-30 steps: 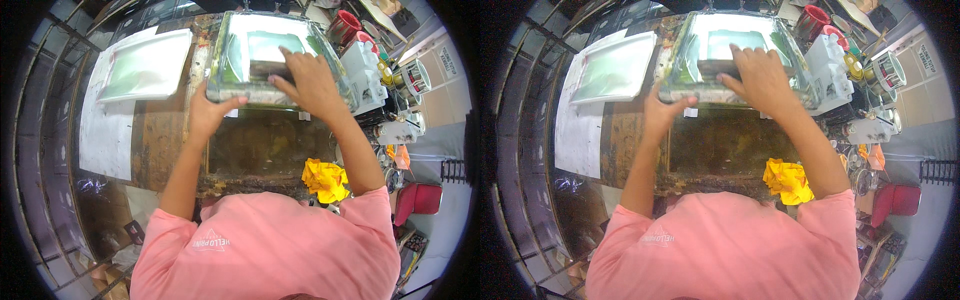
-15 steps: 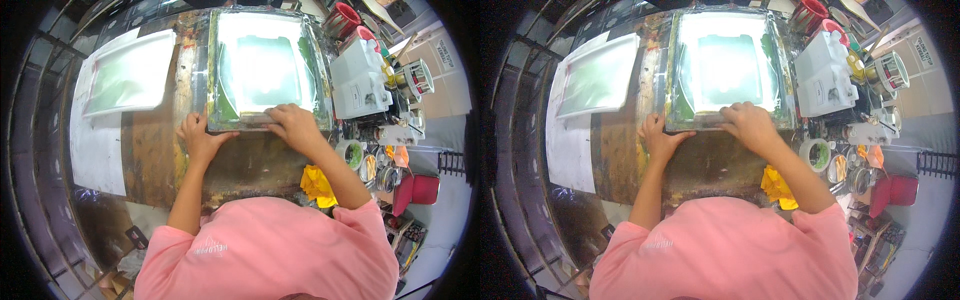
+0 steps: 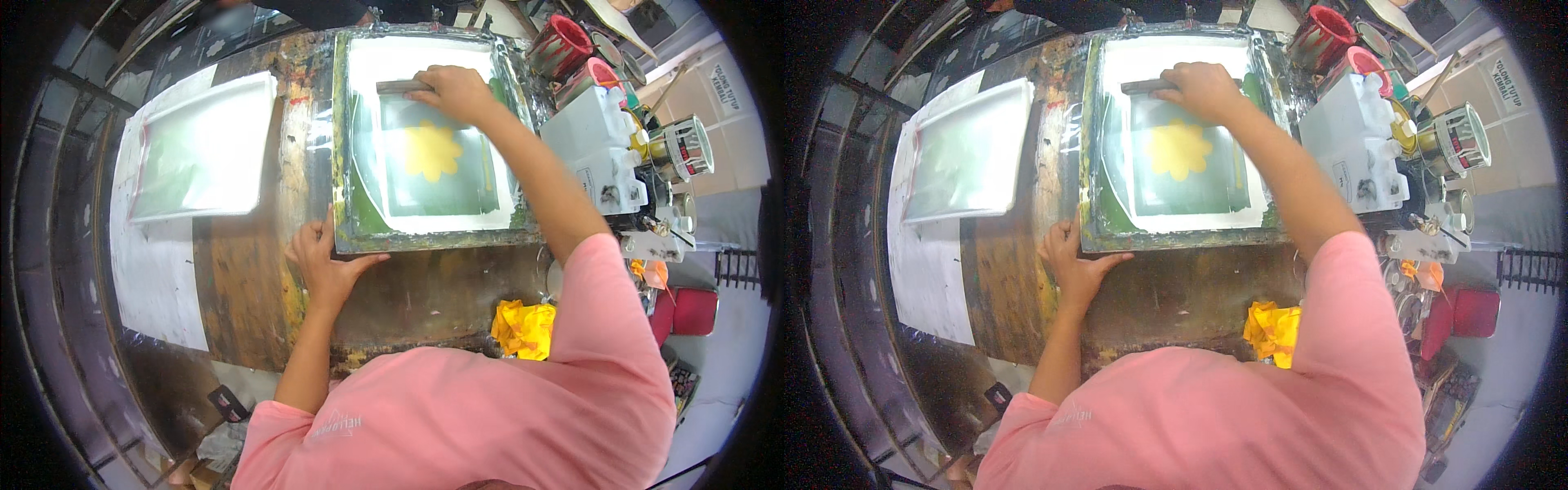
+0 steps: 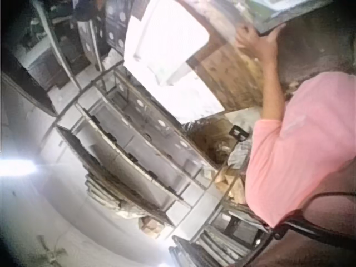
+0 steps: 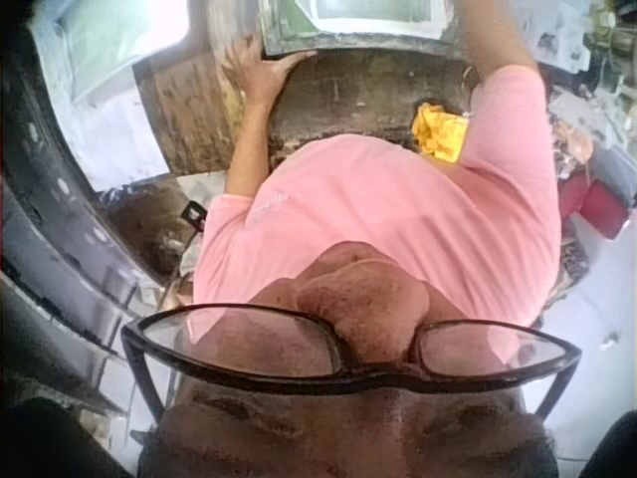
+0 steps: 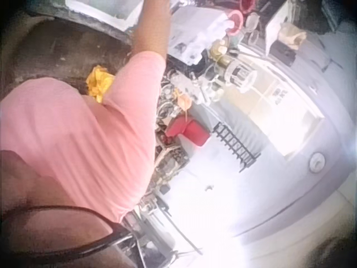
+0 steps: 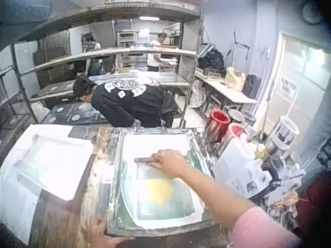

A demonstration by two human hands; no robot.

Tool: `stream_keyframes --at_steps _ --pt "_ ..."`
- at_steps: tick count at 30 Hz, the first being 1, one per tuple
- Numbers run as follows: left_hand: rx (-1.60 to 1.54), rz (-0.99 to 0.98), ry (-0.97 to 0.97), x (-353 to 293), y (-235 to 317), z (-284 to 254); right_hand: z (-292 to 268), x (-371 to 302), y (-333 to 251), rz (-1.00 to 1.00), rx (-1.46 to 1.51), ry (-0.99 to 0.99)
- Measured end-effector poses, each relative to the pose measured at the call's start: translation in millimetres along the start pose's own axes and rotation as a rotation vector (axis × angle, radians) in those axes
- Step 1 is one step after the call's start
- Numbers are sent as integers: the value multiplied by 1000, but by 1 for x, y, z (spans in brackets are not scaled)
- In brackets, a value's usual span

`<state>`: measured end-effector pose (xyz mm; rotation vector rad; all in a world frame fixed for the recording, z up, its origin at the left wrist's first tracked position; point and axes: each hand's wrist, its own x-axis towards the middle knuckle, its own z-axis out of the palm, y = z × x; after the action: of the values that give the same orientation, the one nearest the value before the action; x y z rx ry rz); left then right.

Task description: The person performs screen printing by repeatedly pulling a squeegee across a screen to transfer green ink onto a substrate. They periodically lift the screen to reveal a flower-shaped print, then reposition the screen and continue printing.

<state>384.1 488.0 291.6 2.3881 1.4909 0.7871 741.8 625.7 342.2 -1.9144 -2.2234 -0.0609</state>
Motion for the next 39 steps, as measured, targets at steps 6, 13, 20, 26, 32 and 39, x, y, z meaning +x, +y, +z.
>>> stream_keyframes --at_steps 6,13,20,26,32,39 --pt "-136 50 55 -3 -5 9 -7 45 31 12 64 52" --pt "-135 67 56 -6 -4 7 15 -15 -7 12 -47 143" --pt "-110 77 82 -7 -3 5 -34 -152 -105 32 -9 -31" --pt "-415 -97 59 -1 11 1 -84 -188 -133 -9 48 93" --pt "-921 -99 254 65 72 -53 -140 -143 -130 -29 -195 540" --pt "-263 -81 177 65 32 -40 -202 -89 -117 -46 -91 678"
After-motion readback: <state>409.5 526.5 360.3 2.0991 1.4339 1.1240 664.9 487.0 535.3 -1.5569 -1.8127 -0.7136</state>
